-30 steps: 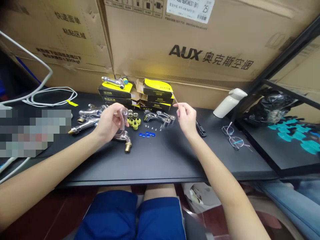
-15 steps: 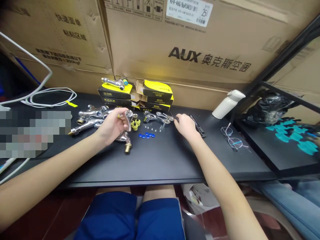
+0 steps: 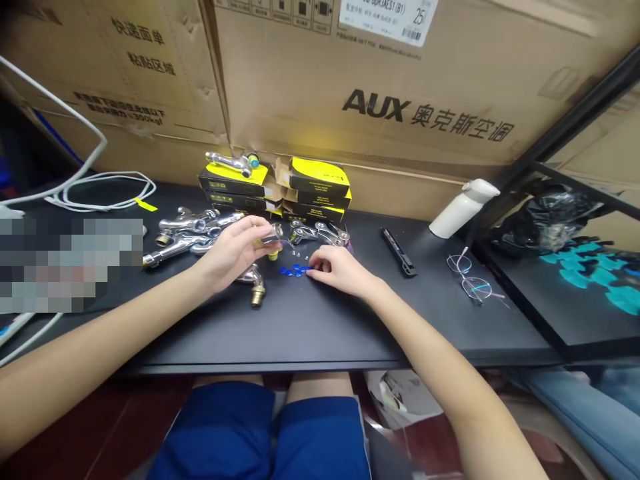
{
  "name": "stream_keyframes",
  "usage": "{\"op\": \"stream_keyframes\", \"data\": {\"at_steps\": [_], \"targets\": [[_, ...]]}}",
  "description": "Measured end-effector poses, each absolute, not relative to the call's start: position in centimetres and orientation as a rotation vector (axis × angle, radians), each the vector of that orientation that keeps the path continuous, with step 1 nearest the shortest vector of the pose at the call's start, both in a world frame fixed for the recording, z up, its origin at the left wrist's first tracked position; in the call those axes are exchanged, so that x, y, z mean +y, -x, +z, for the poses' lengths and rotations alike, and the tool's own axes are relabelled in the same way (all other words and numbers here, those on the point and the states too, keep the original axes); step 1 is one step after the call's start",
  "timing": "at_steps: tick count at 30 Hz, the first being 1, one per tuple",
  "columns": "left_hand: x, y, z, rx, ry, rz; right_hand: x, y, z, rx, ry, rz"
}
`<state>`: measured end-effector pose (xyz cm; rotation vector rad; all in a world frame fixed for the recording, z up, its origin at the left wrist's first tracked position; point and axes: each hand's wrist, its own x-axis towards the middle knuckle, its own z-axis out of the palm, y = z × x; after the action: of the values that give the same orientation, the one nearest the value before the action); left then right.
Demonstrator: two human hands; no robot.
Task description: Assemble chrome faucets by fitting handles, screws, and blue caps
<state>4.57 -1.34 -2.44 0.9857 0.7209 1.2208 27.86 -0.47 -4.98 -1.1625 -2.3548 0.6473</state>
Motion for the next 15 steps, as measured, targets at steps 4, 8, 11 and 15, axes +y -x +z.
{"op": "stream_keyframes", "data": {"at_steps": [4, 8, 11, 15], "targets": [[-1.5, -4.5, -2.7, 0.711, -1.098, 1.171, -0.5, -28.0, -4.4, -2.272, 1.167, 0.799], [-1.3, -4.4, -3.2, 0.702, -1.243, 1.142, -0.9, -27.6, -3.7, -2.014, 1.117, 0.839], [-1.3, -4.3, -3.4, 0.659, -1.314, 1.086, -1.6, -26.9, -3.2, -1.712, 1.011, 0.907], [-1.5, -4.3, -3.6, 0.631, -1.415, 1.007, -2.6, -25.9, -2.9, -1.569, 0.843, 1.055]]}}
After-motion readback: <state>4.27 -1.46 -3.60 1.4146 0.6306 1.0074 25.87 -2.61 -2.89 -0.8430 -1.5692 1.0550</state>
